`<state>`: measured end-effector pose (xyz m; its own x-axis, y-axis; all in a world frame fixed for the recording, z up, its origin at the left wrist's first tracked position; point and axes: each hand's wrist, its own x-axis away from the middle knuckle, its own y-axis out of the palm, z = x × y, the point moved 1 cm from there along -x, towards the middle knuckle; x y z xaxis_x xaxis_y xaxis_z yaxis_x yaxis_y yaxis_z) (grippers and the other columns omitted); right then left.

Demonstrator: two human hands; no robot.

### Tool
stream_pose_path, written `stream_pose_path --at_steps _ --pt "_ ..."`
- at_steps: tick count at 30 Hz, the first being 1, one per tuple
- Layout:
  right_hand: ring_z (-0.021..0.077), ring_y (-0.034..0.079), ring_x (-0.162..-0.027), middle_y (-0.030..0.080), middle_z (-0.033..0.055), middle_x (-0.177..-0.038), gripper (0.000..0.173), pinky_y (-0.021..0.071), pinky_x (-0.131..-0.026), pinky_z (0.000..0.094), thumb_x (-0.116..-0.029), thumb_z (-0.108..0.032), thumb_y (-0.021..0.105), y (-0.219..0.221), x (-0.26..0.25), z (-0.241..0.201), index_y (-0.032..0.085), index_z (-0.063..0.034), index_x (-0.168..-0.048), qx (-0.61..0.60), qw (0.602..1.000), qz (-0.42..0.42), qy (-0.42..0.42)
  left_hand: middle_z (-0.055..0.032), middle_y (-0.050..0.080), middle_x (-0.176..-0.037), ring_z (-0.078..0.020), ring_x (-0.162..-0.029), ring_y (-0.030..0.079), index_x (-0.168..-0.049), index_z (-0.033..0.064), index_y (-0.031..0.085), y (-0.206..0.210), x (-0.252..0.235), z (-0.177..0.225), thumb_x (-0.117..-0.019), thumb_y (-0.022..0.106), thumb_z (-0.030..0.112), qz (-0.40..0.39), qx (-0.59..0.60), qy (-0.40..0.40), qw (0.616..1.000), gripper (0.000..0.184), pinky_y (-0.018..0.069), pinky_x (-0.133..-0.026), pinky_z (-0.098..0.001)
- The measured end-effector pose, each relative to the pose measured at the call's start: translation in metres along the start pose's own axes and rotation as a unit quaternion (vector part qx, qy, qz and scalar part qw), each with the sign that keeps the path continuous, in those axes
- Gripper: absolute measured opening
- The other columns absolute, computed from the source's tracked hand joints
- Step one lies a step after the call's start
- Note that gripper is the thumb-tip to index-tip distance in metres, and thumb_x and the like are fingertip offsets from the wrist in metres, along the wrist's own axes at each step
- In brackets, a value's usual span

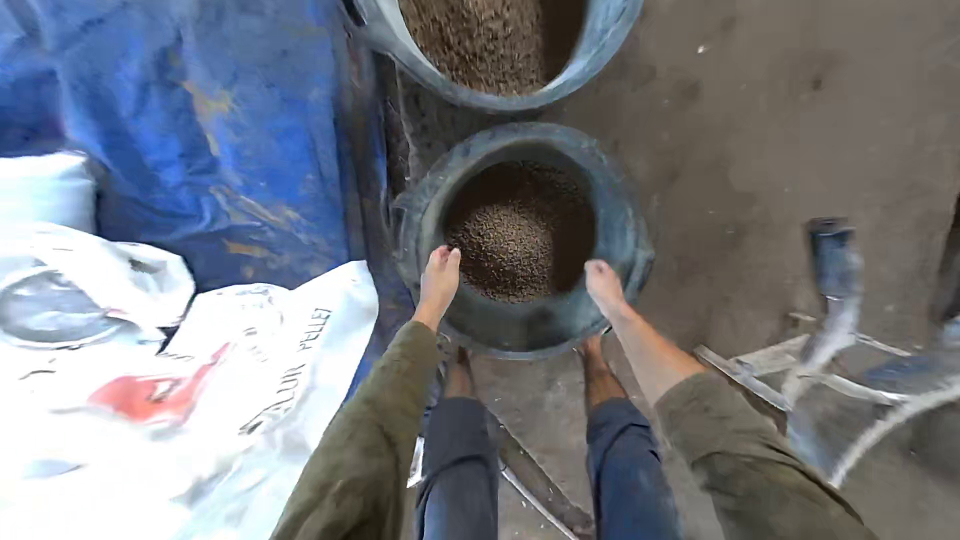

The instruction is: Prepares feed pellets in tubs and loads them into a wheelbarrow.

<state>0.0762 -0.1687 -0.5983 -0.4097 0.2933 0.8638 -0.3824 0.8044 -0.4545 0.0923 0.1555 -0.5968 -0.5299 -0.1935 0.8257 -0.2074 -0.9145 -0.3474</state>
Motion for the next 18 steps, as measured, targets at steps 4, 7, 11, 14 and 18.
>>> stream_pose_path --at_steps 4,7,11,14,18 --pt "0.0459 0.055 -0.130 0.059 0.0278 -0.138 0.056 0.0439 -0.103 0.0671 -0.1111 -0.044 0.029 0.042 -0.108 0.031 0.053 -0.0038 -0.143 -0.025 0.990 0.124 0.059 -0.0156 0.018 -0.170 -0.0302 -0.157 0.016 -0.164 0.0098 0.018 0.060 -0.100 -0.042 -0.1054 0.027 0.065 0.053 0.102 -0.071 0.991 0.081 0.0159 -0.126 -0.0571" --pt "0.0366 0.050 -0.139 0.054 0.0221 -0.148 0.054 0.0381 -0.116 0.0558 -0.1119 -0.039 0.032 0.081 -0.148 0.028 0.049 -0.0035 -0.149 -0.084 0.971 0.219 0.053 -0.0134 0.030 -0.166 -0.0276 -0.155 0.023 -0.161 0.0105 0.031 0.090 -0.134 -0.030 -0.0977 0.033 0.077 0.145 0.191 -0.124 0.963 0.091 0.0216 -0.124 -0.0581" --pt "0.0280 0.050 -0.137 0.056 0.0182 -0.144 0.059 0.0410 -0.112 0.0518 -0.1083 -0.046 0.035 0.096 -0.188 0.011 0.055 -0.0026 -0.142 -0.308 0.912 0.257 0.087 -0.0142 0.049 -0.152 -0.0273 -0.145 0.041 -0.144 0.0083 0.053 0.091 -0.156 -0.018 -0.0888 0.046 0.082 0.170 0.187 -0.134 0.958 0.093 0.0366 -0.115 -0.0587" --pt "0.0213 0.048 -0.139 0.052 0.0110 -0.149 0.058 0.0434 -0.112 0.0503 -0.1092 -0.048 0.028 0.085 -0.206 -0.017 0.049 -0.0107 -0.148 -0.407 0.894 0.188 0.014 -0.0113 0.055 -0.145 -0.0228 -0.139 0.048 -0.137 0.0086 0.058 0.089 -0.173 -0.016 -0.0822 0.059 0.081 0.146 0.171 -0.098 0.969 0.091 0.0415 -0.112 -0.0542" --pt "0.0205 0.038 -0.146 0.037 0.0145 -0.161 0.059 0.0346 -0.119 0.0426 -0.1123 -0.040 0.016 0.095 -0.202 -0.051 0.032 -0.0068 -0.159 -0.361 0.926 0.072 -0.085 -0.0075 0.061 -0.137 -0.0212 -0.130 0.056 -0.138 0.0148 0.059 0.091 -0.179 -0.004 -0.0829 0.067 0.073 0.052 0.186 -0.089 0.977 0.081 0.0490 -0.104 -0.0531"
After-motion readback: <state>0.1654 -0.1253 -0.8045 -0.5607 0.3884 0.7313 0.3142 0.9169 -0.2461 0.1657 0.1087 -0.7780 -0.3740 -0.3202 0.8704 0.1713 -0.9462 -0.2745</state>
